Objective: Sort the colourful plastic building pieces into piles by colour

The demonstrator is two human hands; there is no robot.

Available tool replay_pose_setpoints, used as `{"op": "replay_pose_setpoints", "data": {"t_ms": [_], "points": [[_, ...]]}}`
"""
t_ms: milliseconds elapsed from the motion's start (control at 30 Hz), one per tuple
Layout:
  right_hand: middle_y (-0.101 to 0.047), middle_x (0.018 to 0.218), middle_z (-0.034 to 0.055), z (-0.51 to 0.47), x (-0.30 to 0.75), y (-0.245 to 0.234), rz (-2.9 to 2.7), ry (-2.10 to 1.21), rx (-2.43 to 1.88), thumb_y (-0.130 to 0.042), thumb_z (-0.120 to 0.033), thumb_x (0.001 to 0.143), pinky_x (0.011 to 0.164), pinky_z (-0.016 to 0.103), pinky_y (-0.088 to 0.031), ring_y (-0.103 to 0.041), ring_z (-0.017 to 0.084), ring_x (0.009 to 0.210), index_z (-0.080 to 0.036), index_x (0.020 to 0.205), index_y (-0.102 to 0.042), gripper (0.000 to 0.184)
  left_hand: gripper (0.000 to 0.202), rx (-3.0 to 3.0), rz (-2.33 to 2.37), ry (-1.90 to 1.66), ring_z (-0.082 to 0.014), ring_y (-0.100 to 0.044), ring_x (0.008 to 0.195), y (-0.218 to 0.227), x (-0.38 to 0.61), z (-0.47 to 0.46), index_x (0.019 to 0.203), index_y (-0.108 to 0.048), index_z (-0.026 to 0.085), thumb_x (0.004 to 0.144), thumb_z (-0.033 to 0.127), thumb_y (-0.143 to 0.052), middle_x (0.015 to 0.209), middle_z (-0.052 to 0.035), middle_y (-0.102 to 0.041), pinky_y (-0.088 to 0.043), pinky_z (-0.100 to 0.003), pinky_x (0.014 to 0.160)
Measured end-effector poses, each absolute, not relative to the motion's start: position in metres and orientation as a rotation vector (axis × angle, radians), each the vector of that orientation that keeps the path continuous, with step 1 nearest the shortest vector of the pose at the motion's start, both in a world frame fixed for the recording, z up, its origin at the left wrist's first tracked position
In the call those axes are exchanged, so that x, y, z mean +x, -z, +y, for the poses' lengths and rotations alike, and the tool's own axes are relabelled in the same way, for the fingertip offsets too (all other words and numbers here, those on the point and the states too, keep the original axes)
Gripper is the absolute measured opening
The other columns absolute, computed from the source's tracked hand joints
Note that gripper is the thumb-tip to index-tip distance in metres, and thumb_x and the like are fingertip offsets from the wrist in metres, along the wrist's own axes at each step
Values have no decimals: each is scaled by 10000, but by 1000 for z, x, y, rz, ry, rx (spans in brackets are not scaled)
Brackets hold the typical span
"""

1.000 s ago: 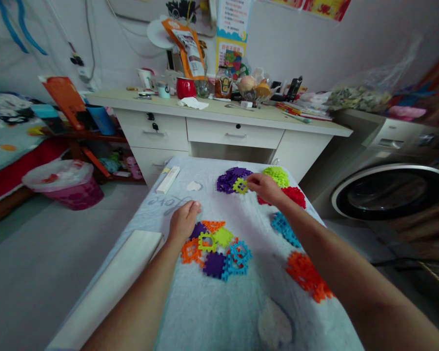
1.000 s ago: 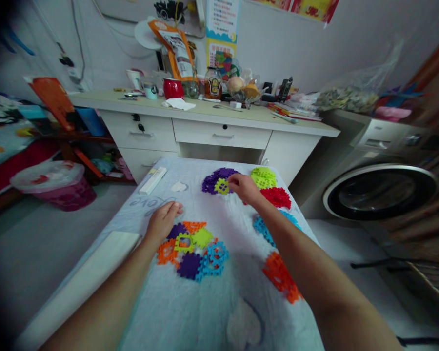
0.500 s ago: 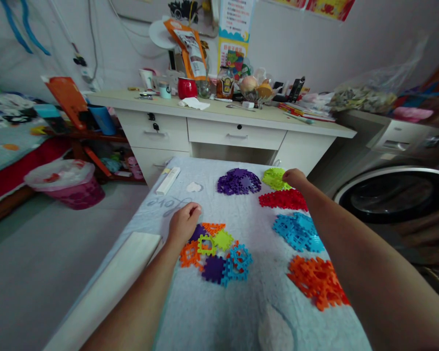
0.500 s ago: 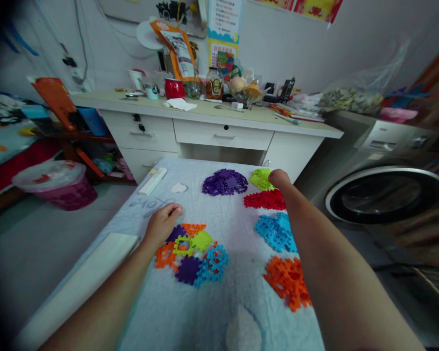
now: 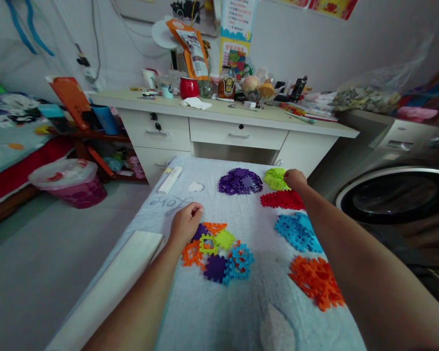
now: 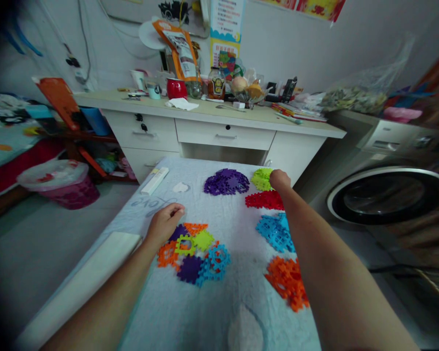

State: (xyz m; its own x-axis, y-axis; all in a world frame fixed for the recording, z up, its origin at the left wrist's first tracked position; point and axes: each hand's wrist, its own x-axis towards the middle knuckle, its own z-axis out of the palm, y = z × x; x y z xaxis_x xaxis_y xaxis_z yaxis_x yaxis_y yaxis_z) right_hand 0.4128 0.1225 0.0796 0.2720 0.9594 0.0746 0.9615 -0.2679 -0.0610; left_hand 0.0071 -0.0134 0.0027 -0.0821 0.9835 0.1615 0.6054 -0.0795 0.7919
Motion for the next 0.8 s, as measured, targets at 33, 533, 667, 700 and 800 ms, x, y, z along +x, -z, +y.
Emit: {"op": "replay_pose_setpoints", "data": {"t_ms": [33, 533, 667, 700, 800], "points": [[-720, 1071, 172, 119, 411, -83, -1830, 42, -2450, -533, -148, 853, 791, 280, -464, -670, 224, 957, -134, 1062, -753, 304, 243, 1722, 1714, -1029, -174, -634, 739, -2, 7, -13, 877, -674, 223, 829, 370, -486, 784, 2, -703, -430, -271, 676], [-731, 881, 48, 28, 281, -117, -2586, -208, -1661, -586, -151, 835, 701, 240, -402, -622, 154, 764, -167, 941, -741, 189, 228, 1729, 1719, -1047, -173, -646, 758, 7, 4, -10, 890, -684, 235, 828, 374, -514, 830, -5, -726, -432, -265, 667], [-728, 917, 59, -4, 233, -98, -2830, -425, -1356, -629, -159, 845, 727, 244, -416, -631, 157, 796, -164, 982, -736, 174, 239, 1619, 1623, -1162, -172, -656, 775, 9, 3, -6, 885, -682, 212, 813, 375, -521, 821, -18, -730, -465, -266, 718], [-724, 953, 74, -11, 225, -93, -2855, -439, -1306, -647, -174, 843, 745, 249, -421, -633, 164, 823, -158, 1018, -730, 194, 243, 1579, 1597, -1199, -173, -661, 785, 9, 3, -5, 887, -679, 207, 810, 374, -520, 827, -22, -734, -473, -267, 730], [-689, 1057, 129, -26, 207, -78, -2855, -433, -1261, -699, -277, 840, 786, 267, -427, -629, 193, 905, -129, 1157, -685, 350, 248, 1488, 1547, -1272, -175, -664, 789, 11, 3, -3, 891, -674, 199, 800, 368, -517, 834, -30, -741, -483, -273, 738]]}}
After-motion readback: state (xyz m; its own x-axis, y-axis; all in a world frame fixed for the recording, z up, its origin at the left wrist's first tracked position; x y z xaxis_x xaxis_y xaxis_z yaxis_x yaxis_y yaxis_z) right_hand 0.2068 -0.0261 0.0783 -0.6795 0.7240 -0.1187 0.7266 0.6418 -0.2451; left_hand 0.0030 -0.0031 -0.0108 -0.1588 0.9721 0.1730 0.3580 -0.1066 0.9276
